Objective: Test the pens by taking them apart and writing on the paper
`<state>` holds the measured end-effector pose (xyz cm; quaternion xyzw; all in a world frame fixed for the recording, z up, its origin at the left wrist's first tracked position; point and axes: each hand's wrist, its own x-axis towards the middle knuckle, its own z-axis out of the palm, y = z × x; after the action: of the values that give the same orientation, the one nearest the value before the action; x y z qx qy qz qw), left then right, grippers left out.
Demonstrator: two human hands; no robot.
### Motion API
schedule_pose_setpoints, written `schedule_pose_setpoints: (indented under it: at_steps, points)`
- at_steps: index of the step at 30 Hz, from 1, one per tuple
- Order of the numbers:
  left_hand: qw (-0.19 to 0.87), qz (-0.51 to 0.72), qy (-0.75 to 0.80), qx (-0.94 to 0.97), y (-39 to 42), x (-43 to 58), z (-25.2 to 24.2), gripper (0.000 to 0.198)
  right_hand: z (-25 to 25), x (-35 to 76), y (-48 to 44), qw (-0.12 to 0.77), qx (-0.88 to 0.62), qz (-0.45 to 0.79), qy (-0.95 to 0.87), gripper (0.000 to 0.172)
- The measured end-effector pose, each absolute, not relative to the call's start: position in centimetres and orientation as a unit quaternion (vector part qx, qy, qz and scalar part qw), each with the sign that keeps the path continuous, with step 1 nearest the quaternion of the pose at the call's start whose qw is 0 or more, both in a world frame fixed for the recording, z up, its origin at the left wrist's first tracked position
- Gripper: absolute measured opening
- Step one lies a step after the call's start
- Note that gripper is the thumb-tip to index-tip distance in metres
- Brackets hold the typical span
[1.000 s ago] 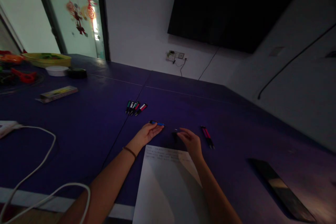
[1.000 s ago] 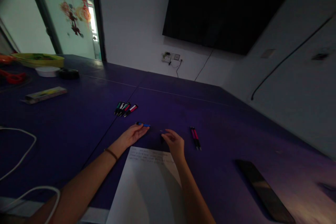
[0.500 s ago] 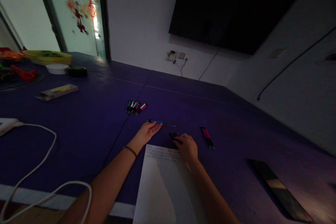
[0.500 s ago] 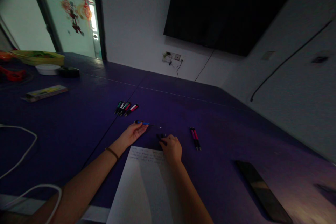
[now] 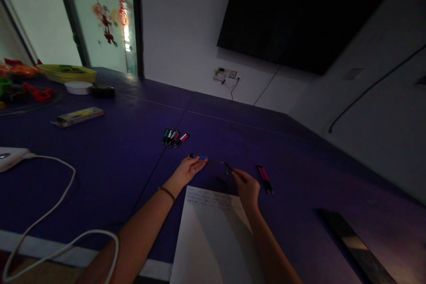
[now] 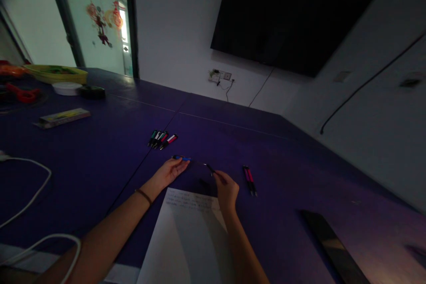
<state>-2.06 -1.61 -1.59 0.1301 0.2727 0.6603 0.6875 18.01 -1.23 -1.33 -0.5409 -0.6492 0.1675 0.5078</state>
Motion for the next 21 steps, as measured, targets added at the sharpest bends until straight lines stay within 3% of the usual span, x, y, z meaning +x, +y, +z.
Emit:
schedule_pose_setpoints:
  at_steps: [21]
  points:
    - [0.698,0.642,0.274,0.159,-1.81,-1.76,-1.61,0.006,-1.35,17.81,-1.25,0.500,-0.494,0.140,-0.697,0.021]
